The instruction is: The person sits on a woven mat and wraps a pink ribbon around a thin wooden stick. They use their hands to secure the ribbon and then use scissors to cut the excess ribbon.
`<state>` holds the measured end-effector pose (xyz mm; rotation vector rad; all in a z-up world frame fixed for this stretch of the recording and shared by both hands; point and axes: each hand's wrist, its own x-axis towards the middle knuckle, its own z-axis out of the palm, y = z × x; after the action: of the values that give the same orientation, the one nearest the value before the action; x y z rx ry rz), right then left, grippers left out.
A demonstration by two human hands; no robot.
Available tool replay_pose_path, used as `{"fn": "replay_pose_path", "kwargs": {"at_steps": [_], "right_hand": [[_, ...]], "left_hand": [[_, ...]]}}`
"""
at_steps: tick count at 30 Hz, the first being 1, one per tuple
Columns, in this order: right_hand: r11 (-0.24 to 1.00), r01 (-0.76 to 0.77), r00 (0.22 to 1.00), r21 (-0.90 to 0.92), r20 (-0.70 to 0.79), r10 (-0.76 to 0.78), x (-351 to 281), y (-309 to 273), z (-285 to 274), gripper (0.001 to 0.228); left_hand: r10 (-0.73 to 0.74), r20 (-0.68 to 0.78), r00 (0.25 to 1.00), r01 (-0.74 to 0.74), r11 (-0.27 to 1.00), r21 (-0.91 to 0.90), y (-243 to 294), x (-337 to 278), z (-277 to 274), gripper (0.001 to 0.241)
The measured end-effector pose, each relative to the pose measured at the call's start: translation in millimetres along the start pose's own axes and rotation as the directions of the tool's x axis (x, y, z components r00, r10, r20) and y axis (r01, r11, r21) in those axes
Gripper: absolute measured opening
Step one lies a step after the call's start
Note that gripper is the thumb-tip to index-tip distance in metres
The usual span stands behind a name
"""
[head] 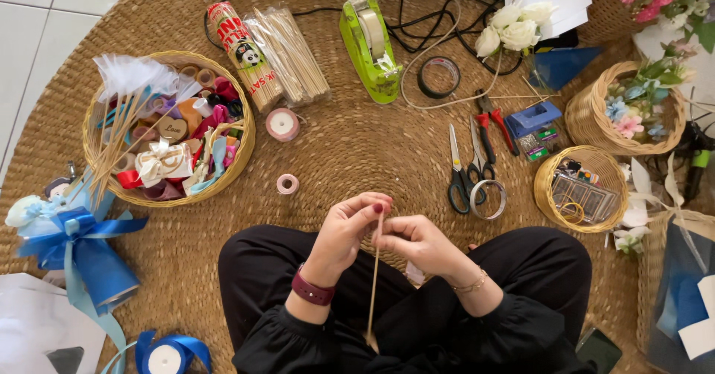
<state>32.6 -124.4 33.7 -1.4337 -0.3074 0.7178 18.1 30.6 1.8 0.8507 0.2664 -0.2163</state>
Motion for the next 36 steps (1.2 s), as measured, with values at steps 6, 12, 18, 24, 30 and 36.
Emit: {"fn": "replay_pose_path", "kwargs": {"at_steps": [6, 12, 18, 24, 30, 36], "right_hand": [[0.998, 0.055, 0.926, -0.016, -0.373, -0.057, 6, -14, -14, 0.012], [0.997, 0.061, 0.882, 0.045, -0.471, -0.033, 10, -8, -11, 0.013], [0.996, 0.085, 0.880, -0.015, -0.467, -0.082, 9, -22, -4, 0.010], [0.992, 0.127, 0.885, -0.009, -0.450, -0.117, 6, -35, -2, 0.007], [0.979, 0.149, 0.882, 0.138, -0.466, -0.068, 2, -12, -3, 0.013], [0.980, 0.177, 0.880, 0.092, -0.460, -0.116, 9, -28, 2, 0.010]], "left_hand": [[0.072, 0.033, 0.997, -0.079, 0.944, 0.321, -7, -7, 6, 0.041], [0.553, 0.012, 0.833, -0.397, 0.583, 0.709, -16, -16, 29, 0.025], [0.718, 0.118, 0.686, -0.542, 0.396, 0.742, -3, -22, 40, 0.016], [0.674, 0.036, 0.737, -0.516, 0.528, 0.674, 3, -26, 42, 0.012], [0.406, -0.102, 0.908, -0.374, 0.897, 0.238, -21, -18, 24, 0.007], [0.332, -0.137, 0.933, -0.318, 0.941, 0.111, -17, -21, 29, 0.005]]}}
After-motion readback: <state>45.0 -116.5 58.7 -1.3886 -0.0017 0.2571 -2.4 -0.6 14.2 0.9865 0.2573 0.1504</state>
